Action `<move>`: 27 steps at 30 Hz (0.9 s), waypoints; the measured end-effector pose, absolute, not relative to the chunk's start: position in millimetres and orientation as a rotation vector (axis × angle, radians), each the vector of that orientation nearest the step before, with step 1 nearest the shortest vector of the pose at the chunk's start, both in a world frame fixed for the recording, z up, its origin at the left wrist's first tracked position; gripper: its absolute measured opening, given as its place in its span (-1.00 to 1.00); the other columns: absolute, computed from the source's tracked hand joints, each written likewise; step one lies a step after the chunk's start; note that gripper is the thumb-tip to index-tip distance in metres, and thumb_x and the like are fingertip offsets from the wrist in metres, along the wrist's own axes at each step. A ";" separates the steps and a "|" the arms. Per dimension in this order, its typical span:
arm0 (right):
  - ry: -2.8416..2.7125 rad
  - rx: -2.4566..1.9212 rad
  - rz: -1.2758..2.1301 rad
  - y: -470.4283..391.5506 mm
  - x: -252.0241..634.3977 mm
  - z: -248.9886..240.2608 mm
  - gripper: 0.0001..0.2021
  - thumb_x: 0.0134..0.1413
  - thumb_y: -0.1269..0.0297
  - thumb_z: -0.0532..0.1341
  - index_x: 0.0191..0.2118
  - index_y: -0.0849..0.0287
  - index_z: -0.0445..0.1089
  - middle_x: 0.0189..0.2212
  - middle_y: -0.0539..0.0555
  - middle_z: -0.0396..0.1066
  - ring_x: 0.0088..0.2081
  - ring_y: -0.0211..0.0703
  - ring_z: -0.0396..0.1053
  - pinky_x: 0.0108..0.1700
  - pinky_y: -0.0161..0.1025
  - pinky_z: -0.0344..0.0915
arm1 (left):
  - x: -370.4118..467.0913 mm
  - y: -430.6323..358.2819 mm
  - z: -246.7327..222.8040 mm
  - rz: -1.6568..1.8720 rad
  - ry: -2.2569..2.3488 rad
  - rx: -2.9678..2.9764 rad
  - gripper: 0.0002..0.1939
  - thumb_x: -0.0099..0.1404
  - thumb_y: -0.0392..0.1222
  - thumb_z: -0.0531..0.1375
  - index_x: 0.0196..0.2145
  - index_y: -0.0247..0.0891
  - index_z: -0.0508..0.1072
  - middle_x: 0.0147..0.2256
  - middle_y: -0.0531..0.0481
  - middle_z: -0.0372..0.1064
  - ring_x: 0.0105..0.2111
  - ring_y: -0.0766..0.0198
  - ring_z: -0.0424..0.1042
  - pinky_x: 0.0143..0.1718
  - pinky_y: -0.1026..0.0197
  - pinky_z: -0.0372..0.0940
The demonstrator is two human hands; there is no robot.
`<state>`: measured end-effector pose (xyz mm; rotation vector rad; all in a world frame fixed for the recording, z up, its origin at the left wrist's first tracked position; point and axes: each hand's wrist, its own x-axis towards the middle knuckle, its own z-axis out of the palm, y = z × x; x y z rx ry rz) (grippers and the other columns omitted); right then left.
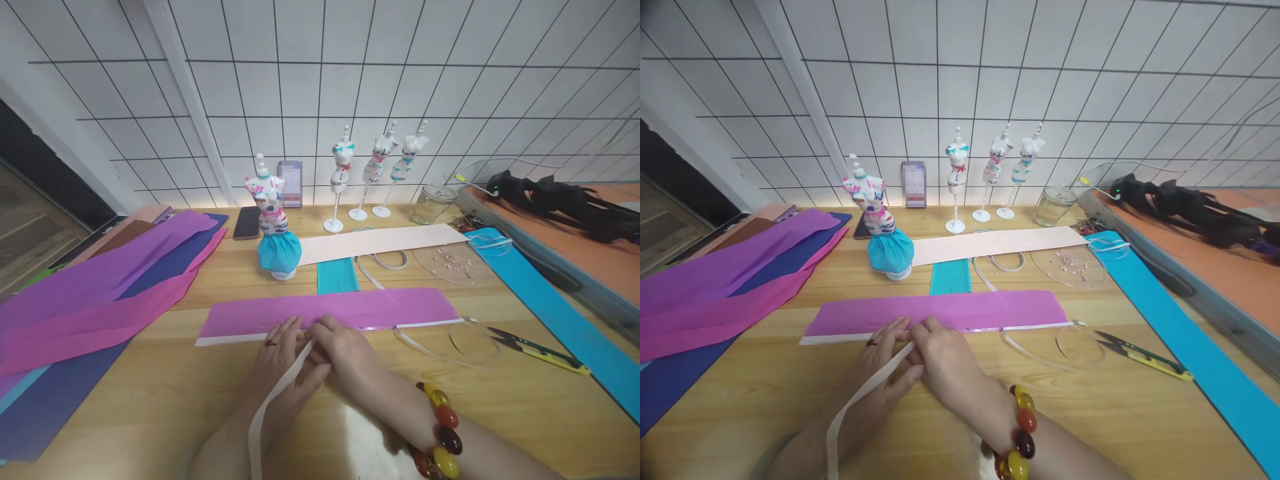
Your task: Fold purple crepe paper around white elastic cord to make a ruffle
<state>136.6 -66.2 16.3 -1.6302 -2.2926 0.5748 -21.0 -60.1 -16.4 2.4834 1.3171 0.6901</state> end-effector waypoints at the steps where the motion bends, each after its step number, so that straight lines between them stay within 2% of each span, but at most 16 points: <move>1: -2.307 -1.641 0.560 -66.2 136.5 16.2 -0.85 0.06 0.47 0.09 -0.25 0.16 0.35 -0.33 0.05 0.31 -0.36 -0.23 0.31 -0.35 -0.34 0.13 | -21.2 -59.6 -18.8 0.697 1.298 2.482 -0.42 0.19 0.03 0.12 0.08 -0.29 0.11 0.03 -0.27 0.26 0.09 -0.02 0.20 0.02 -0.13 0.22; 3: -2.327 -1.644 0.537 -66.5 138.0 17.3 -0.87 0.02 0.50 0.10 -0.33 0.17 0.33 -0.36 0.03 0.30 -0.40 -0.25 0.28 -0.38 -0.34 0.11 | -21.6 -58.9 -23.4 0.719 1.279 2.480 -0.34 0.16 0.05 0.14 0.11 -0.31 0.05 0.03 -0.29 0.26 0.10 -0.03 0.19 0.05 -0.14 0.18; 6: -2.265 -1.607 0.513 -68.0 145.7 20.3 -0.89 0.01 0.50 0.08 -0.36 0.17 0.29 -0.39 0.03 0.30 -0.39 -0.24 0.27 -0.36 -0.32 0.12 | -22.4 -59.6 -25.9 0.718 1.296 2.513 -0.35 0.17 0.09 0.12 0.10 -0.36 0.09 0.07 -0.33 0.22 0.12 -0.02 0.16 0.10 -0.13 0.13; 11: -2.003 -1.541 0.641 -74.5 174.5 19.2 -0.89 0.12 0.35 0.02 -0.43 0.15 0.19 -0.47 0.00 0.29 -0.46 -0.26 0.24 -0.39 -0.32 0.14 | -25.2 -61.3 -16.5 0.589 1.244 2.654 -0.38 0.22 0.15 0.04 0.09 -0.35 0.19 0.10 -0.28 0.21 0.12 -0.01 0.17 0.08 -0.09 0.16; 20: -1.262 -1.700 0.980 -98.4 208.3 22.6 -0.80 0.07 0.11 0.10 -0.41 0.12 0.19 -0.64 -0.10 0.22 -0.59 -0.29 0.16 -0.54 -0.35 0.08 | -23.3 -60.2 -11.9 0.505 1.242 2.735 -0.42 0.25 0.15 0.01 0.07 -0.30 0.29 0.08 -0.25 0.23 0.09 -0.03 0.20 0.04 -0.09 0.18; 27: -1.143 -1.609 0.959 -103.5 217.5 15.0 -0.79 -0.05 0.12 0.23 -0.41 0.14 0.27 -0.50 -0.01 0.35 -0.46 -0.24 0.27 -0.41 -0.31 0.20 | -24.5 -62.5 -17.7 0.474 1.315 2.714 -0.44 0.25 0.16 0.00 0.06 -0.24 0.30 0.02 -0.20 0.30 0.01 -0.04 0.27 0.02 -0.11 0.17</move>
